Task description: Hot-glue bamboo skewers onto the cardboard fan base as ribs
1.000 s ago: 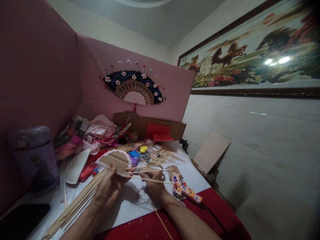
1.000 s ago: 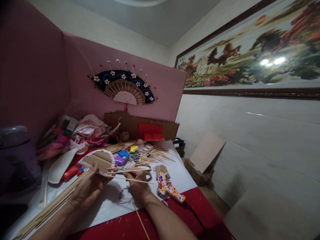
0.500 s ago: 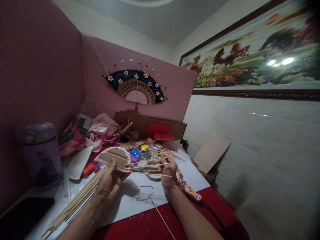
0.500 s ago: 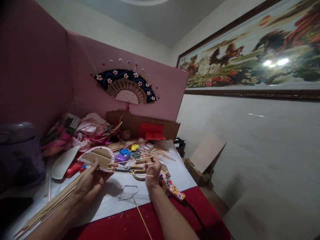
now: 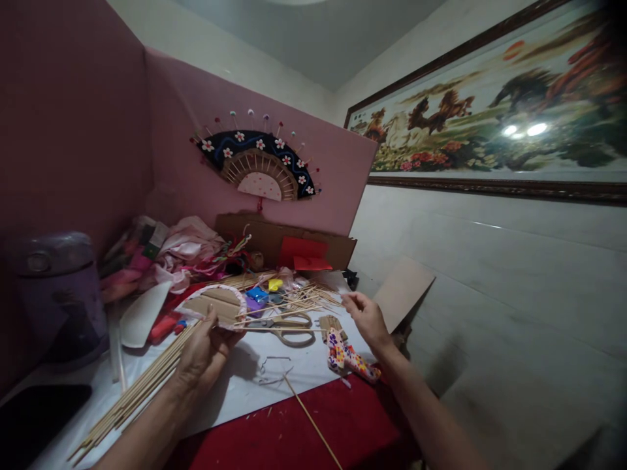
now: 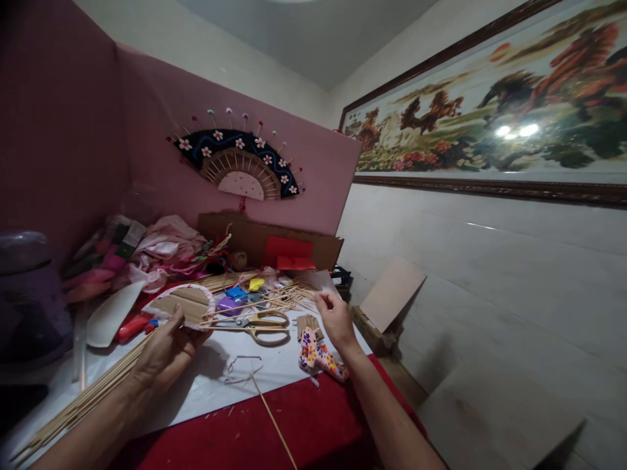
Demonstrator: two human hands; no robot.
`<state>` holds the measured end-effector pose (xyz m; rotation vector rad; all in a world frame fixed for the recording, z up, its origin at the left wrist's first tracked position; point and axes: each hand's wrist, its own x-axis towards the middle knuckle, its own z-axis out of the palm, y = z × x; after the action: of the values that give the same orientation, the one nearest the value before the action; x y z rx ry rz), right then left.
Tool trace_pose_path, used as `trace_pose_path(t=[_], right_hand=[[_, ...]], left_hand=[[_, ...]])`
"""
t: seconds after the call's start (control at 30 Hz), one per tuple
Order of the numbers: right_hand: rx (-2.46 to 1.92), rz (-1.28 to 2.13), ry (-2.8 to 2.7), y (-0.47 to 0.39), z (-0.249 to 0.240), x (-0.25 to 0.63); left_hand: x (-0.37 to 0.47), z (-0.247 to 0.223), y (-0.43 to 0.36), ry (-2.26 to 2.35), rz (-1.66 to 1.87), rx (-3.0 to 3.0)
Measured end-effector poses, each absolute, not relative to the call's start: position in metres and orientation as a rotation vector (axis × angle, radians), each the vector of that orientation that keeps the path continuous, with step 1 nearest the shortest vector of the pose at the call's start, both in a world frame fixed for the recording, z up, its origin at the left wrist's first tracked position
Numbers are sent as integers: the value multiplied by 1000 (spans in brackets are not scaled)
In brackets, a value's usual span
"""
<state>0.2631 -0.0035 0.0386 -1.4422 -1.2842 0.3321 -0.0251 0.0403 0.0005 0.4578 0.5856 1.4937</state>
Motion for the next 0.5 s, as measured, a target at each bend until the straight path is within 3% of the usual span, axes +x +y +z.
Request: trace_pose_path(t=[0.23, 0.5], right_hand=[[-2049, 225, -2005, -47, 8, 288], [-1754, 279, -1935, -46, -9, 290]], left_hand=[[-26, 1, 44, 562, 1518, 395], [-29, -1, 46, 556, 1526, 401]])
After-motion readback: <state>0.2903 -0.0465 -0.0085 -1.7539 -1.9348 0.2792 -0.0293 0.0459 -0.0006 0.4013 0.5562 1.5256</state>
